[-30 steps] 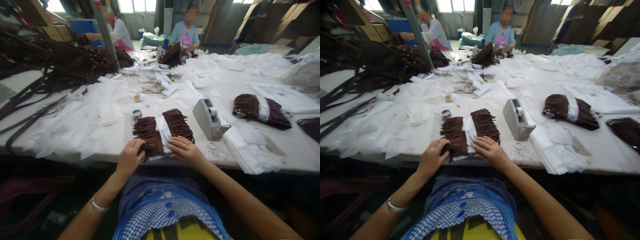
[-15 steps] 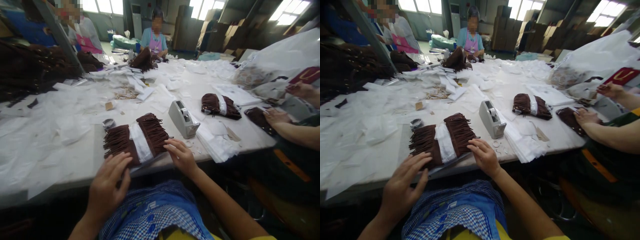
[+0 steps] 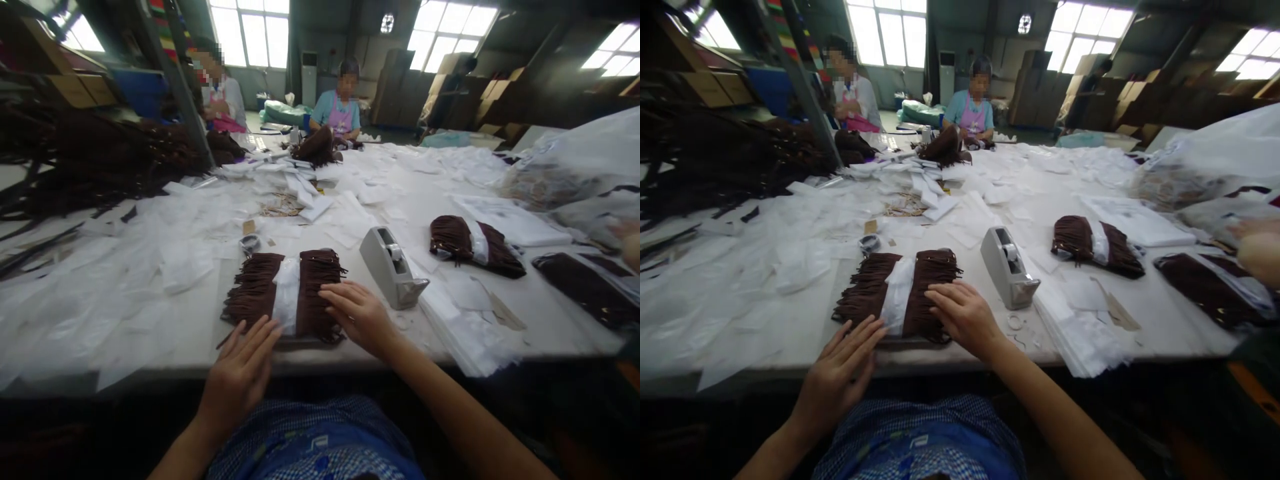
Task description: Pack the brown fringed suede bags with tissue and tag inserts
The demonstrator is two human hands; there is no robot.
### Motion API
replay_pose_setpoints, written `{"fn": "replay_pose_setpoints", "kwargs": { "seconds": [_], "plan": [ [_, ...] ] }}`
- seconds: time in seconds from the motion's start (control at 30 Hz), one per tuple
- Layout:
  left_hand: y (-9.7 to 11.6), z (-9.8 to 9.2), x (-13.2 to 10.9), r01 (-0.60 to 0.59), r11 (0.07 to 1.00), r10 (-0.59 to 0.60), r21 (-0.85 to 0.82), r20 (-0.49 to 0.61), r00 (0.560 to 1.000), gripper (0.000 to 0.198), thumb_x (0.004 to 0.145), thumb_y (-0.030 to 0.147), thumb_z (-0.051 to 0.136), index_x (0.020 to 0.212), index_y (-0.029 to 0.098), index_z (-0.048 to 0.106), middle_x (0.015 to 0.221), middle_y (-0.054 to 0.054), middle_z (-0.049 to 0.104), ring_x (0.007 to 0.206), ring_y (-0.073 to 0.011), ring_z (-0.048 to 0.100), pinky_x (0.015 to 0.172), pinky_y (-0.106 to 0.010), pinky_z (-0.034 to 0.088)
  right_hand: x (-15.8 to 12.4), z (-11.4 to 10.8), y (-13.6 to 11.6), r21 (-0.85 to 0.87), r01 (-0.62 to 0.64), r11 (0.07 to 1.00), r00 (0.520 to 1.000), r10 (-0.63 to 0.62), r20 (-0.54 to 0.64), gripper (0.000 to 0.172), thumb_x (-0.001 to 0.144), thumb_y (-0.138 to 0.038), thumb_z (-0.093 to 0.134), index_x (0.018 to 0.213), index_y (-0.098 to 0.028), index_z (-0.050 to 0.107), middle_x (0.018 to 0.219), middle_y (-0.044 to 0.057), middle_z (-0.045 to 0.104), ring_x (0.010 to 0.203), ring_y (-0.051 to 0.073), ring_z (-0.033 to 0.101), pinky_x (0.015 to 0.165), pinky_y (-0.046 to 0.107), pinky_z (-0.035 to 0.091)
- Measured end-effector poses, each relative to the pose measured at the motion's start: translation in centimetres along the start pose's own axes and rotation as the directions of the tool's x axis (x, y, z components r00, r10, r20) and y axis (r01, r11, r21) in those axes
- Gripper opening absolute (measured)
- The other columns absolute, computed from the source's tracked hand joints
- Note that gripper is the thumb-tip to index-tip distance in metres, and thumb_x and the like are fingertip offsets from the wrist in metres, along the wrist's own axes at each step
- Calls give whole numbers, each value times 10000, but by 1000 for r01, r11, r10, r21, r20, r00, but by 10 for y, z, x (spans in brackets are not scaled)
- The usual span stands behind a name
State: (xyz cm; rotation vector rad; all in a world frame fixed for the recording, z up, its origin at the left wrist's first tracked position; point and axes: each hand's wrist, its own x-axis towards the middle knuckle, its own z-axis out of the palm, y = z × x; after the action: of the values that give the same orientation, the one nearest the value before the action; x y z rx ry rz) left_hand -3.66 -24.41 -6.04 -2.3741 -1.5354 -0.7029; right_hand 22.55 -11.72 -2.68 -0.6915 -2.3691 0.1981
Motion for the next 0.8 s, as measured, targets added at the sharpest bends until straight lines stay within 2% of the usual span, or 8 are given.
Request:
{"fn": "replay_pose_setpoints", "kwargs": {
  "seconds": [0.1, 0.2, 0.3, 0.43, 0.5, 0.57, 0.7, 0.8],
  "plan": [
    [8, 5, 27, 46, 999, -45, -1, -57, 997, 525, 944, 157, 496, 1464, 160, 427, 1481, -123, 507, 1423, -253, 407, 1167, -484, 350, 31, 23, 5, -40, 47, 998, 987, -41, 155, 477, 969, -382, 566, 1405, -193, 525, 1489, 102, 499, 1405, 261, 428, 1179, 482, 342],
    [3, 22, 48, 88, 995, -88, 51, -2, 996, 483, 969, 272, 485, 1427, 117, 484, 1484, -164, 490, 1407, -297, 427, 1136, -501, 382, 42, 41, 9, -59, 40, 997, 952, -20, 307, 585, 948, -460, 580, 1444, -167, 485, 1532, 131, 432, 1459, 299, 331, 1189, 518, 306],
    [-3, 39, 51, 77, 995, -81, 67, 63, 995, 445, 980, 291, 466, 1387, 127, 539, 1467, -153, 510, 1377, -302, 468, 1134, -513, 380, 48, 42, 13, -33, 30, 999, 927, -16, 376, 462, 977, -433, 538, 1381, -210, 561, 1466, 103, 525, 1420, 283, 403, 1183, 528, 302],
    [3, 45, 41, 99, 993, -98, 60, -15, 995, 448, 966, 222, 483, 1406, 148, 523, 1498, -131, 477, 1402, -301, 432, 1159, -532, 342, 86, 35, 31, -42, 3, 999, 962, 9, 274, 314, 1012, -328, 486, 1266, -244, 651, 1307, 69, 661, 1280, 222, 558, 1189, 492, 276],
    [8, 41, 33, 108, 994, -106, 33, -57, 993, 447, 951, 173, 492, 1396, 153, 534, 1478, -118, 506, 1401, -289, 436, 1182, -532, 310, 116, 38, 48, -75, -54, 996, 950, 74, 303, 333, 1000, -340, 504, 1263, -207, 658, 1293, 101, 666, 1234, 232, 590, 1138, 439, 357],
    [14, 38, 20, 81, 997, -81, -11, -86, 993, 462, 928, 115, 500, 1385, 171, 546, 1451, -94, 543, 1393, -271, 451, 1199, -515, 293, 147, 43, 67, -100, -150, 984, 858, 180, 481, 384, 990, -413, 499, 1237, -183, 683, 1233, 122, 696, 1145, 257, 642, 1023, 388, 460],
    [22, 36, -21, 69, 991, -86, -117, -153, 984, 563, 888, 37, 523, 1415, 235, 523, 1360, -59, 631, 1330, -237, 531, 1147, -410, 416, 190, 51, 95, -106, -336, 936, 473, 265, 840, 520, 897, -624, 549, 1118, -199, 750, 1126, 95, 738, 1041, 273, 674, 924, 338, 490],
    [28, 42, -51, 204, 963, -235, -177, -180, 955, 626, 899, 77, 555, 1472, 308, 453, 1254, -40, 695, 1187, -208, 648, 987, -307, 562, 201, 52, 102, -83, -473, 877, 275, 237, 932, 590, 811, -667, 636, 1100, -165, 745, 1144, 97, 726, 1064, 259, 655, 928, 322, 484]
  ]
}}
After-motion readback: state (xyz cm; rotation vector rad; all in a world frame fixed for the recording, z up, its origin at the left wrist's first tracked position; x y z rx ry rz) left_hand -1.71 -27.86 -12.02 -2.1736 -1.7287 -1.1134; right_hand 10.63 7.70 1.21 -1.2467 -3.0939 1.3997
